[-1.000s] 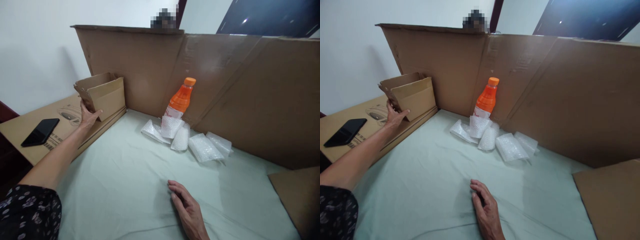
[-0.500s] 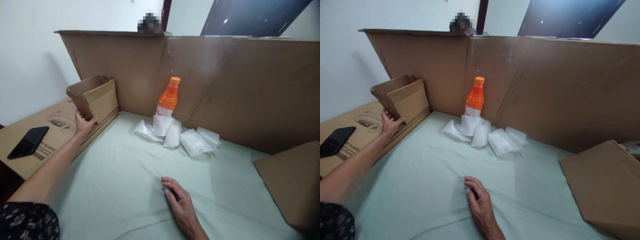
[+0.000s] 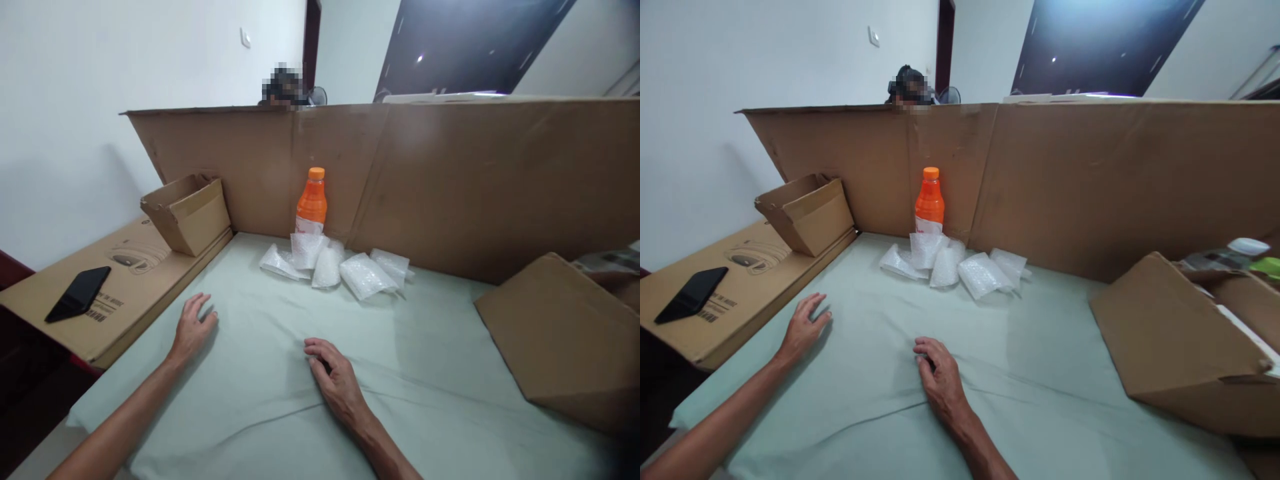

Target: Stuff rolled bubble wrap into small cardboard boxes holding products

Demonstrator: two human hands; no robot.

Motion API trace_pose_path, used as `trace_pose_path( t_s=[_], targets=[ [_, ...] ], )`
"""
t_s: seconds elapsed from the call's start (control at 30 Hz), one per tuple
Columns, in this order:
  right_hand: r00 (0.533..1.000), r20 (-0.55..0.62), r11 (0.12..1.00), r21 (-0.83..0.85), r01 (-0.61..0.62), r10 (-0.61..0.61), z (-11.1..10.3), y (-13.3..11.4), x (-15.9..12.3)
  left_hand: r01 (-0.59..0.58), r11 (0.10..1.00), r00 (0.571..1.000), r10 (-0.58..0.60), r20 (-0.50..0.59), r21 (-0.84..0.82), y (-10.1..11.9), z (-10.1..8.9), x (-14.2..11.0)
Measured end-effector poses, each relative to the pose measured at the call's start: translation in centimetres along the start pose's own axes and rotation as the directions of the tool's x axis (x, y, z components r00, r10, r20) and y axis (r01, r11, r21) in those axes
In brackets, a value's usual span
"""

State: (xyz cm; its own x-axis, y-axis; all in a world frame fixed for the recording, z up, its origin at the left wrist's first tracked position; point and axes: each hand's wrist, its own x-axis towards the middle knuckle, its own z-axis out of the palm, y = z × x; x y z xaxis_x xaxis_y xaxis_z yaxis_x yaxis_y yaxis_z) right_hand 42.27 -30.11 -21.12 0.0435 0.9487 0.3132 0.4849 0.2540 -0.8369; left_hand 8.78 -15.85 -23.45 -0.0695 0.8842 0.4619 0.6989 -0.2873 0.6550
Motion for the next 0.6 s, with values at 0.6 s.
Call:
trace_pose_path(
  t_s=[0.6],
  targets=[
    [0.995, 0.019, 0.985, -0.138, 0.102, -0.100, 1.2, -0.2, -1.1, -0.372, 0.928, 0.910, 0.366, 0.196, -0.006, 6.6, 2.5, -4.7]
  ],
)
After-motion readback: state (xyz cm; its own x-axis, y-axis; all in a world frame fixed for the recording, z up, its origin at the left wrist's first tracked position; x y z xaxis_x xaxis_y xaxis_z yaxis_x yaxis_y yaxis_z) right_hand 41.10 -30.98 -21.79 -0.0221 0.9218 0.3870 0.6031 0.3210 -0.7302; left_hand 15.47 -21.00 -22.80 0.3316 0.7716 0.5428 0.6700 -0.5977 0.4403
